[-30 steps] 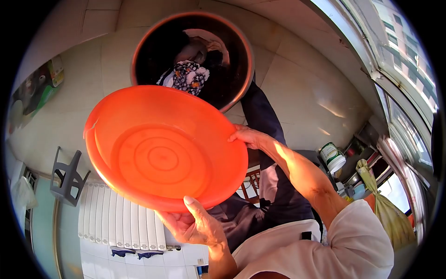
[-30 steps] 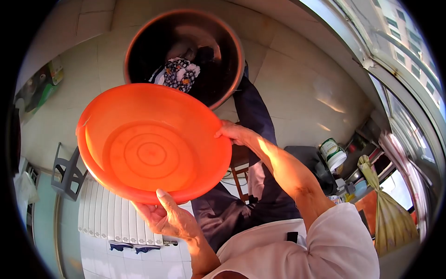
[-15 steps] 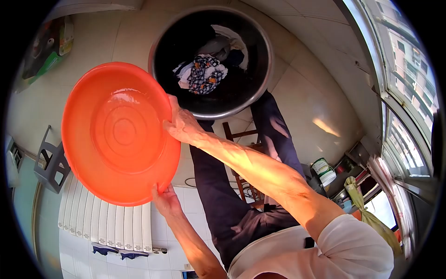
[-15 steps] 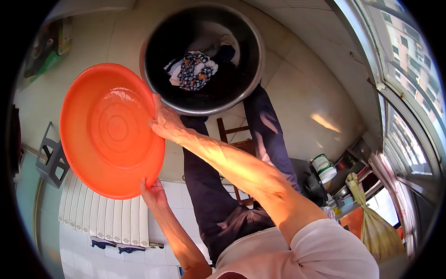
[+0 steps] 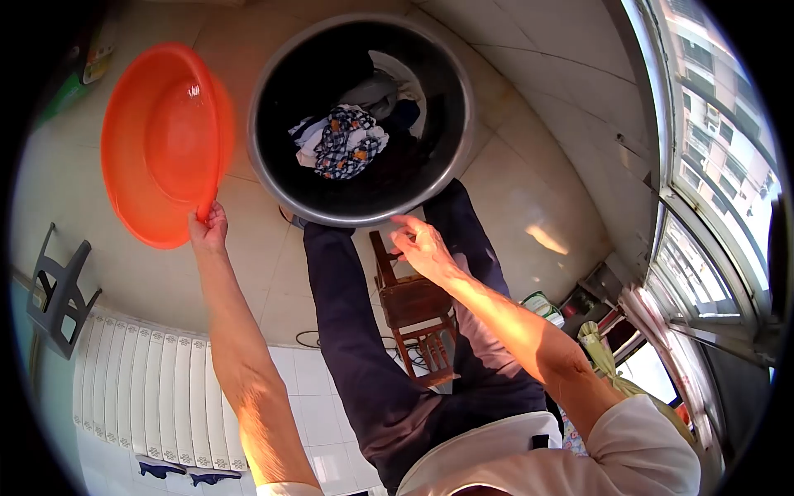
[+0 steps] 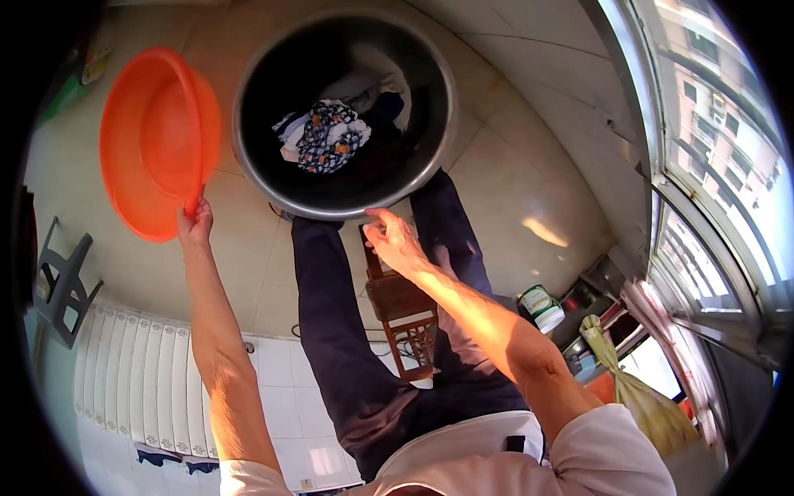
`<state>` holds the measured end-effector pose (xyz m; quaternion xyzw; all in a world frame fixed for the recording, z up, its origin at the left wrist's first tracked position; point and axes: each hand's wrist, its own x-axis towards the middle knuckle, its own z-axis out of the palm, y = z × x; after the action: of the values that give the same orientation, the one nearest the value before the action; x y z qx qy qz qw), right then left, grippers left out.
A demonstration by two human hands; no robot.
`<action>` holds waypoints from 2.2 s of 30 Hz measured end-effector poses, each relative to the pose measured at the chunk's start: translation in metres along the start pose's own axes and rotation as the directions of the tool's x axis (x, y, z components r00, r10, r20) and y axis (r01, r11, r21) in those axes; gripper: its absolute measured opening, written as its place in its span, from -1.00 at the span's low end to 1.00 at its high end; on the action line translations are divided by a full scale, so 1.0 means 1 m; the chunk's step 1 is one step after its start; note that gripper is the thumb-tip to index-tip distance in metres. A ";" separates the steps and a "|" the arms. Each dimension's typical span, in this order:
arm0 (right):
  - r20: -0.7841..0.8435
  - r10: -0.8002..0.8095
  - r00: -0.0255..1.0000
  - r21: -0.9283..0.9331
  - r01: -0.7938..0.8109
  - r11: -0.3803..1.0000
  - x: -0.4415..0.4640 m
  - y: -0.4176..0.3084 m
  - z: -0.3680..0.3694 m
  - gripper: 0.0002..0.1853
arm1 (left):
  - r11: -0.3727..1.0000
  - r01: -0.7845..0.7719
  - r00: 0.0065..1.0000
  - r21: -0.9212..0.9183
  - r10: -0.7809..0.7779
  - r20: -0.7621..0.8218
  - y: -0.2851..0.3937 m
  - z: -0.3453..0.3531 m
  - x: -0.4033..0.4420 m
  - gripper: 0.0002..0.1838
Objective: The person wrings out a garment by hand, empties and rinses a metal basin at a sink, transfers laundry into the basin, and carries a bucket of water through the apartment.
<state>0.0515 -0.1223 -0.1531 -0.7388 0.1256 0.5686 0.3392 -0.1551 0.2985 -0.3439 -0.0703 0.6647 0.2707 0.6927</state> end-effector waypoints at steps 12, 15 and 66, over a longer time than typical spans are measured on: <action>-0.301 -0.026 0.953 0.355 0.138 0.925 -0.051 0.021 -0.101 -0.60 | 0.974 0.165 0.985 0.157 -0.170 0.017 -0.060 0.077 -0.034 -0.43; -0.436 -0.003 0.900 0.387 0.190 0.902 -0.070 0.015 -0.134 -0.61 | 0.854 -0.009 0.972 0.521 -0.115 0.205 -0.090 0.081 -0.102 -0.45; -0.230 0.937 0.261 0.948 -0.159 0.277 -0.338 0.488 -0.006 -0.75 | -0.802 -0.445 0.892 0.399 -0.359 0.274 -0.238 0.092 -0.478 -0.58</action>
<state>-0.3313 -0.5539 -0.0144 -0.5433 0.7881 0.1331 0.2568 0.0521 0.0057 0.0617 0.7572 0.2691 -0.4861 0.3433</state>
